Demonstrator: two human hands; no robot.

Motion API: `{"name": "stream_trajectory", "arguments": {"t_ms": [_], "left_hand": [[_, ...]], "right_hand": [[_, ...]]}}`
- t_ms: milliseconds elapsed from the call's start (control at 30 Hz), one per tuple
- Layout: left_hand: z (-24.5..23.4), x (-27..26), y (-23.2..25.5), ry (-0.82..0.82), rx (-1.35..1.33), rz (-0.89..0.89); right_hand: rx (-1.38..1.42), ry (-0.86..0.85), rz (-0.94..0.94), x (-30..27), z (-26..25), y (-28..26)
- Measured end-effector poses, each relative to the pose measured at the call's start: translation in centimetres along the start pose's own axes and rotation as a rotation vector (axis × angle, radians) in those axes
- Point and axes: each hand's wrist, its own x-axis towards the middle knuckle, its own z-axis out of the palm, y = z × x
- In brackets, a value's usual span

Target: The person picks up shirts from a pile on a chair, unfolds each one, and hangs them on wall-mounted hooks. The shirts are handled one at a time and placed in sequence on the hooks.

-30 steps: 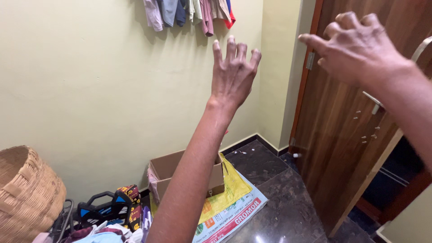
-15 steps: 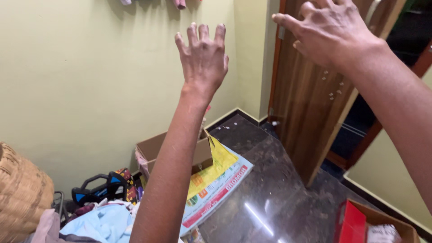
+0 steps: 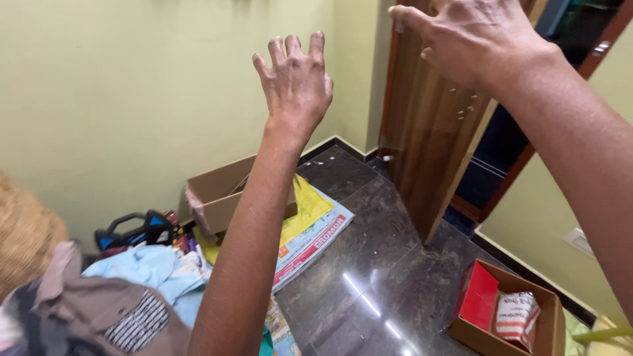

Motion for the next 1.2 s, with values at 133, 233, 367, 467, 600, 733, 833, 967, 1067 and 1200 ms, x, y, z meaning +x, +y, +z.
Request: {"name": "stream_trajectory", "arguments": {"t_ms": [133,233,367,467,600,733,833,967,1067,1200], "left_hand": [[-2.9,-2.3,-2.1,-0.003,0.064,-0.052],[-5.2,-4.5,-4.6,0.016,0.098,-0.120],[-8.2,-8.0,-8.4,-0.071,0.122,-0.266],[-10.4,-11.0,-11.9,-0.124,0.070,-0.432],[-11.2,-16.0,-18.4,-0.185,-0.065,-0.728],[-8.3,-24.6,-27.9,-0.148,-0.121,-0.823],[-4.7,-31.9,-34.4,0.040,-0.282,-0.796],[-1.7,-38.4,-38.2,0.037,-0.383,-1.076],[0.3,-41.6,-37.8,0.104,-0.311,-1.172],[1.4,-45.1,-37.5,0.161,-0.184,-1.109]], "right_hand": [[-0.007,0.207,-0.090,0.0,0.7,-0.5],[-0.068,0.346,-0.188,0.7,0.7,-2.3],[0.036,0.337,-0.264,0.4,-0.8,-6.2],[0.098,0.224,-0.338,0.3,-2.8,-9.7],[0.107,0.322,-0.491,0.5,-4.2,-15.7],[0.153,0.433,-0.625,0.2,-4.8,-21.9],[0.222,0.493,-0.727,-0.5,-5.1,-26.6],[0.217,0.621,-0.846,-1.5,-5.9,-32.6],[0.230,0.669,-0.916,-2.4,-7.0,-36.8],[0.312,0.747,-0.990,-3.5,-8.2,-42.3]]}}
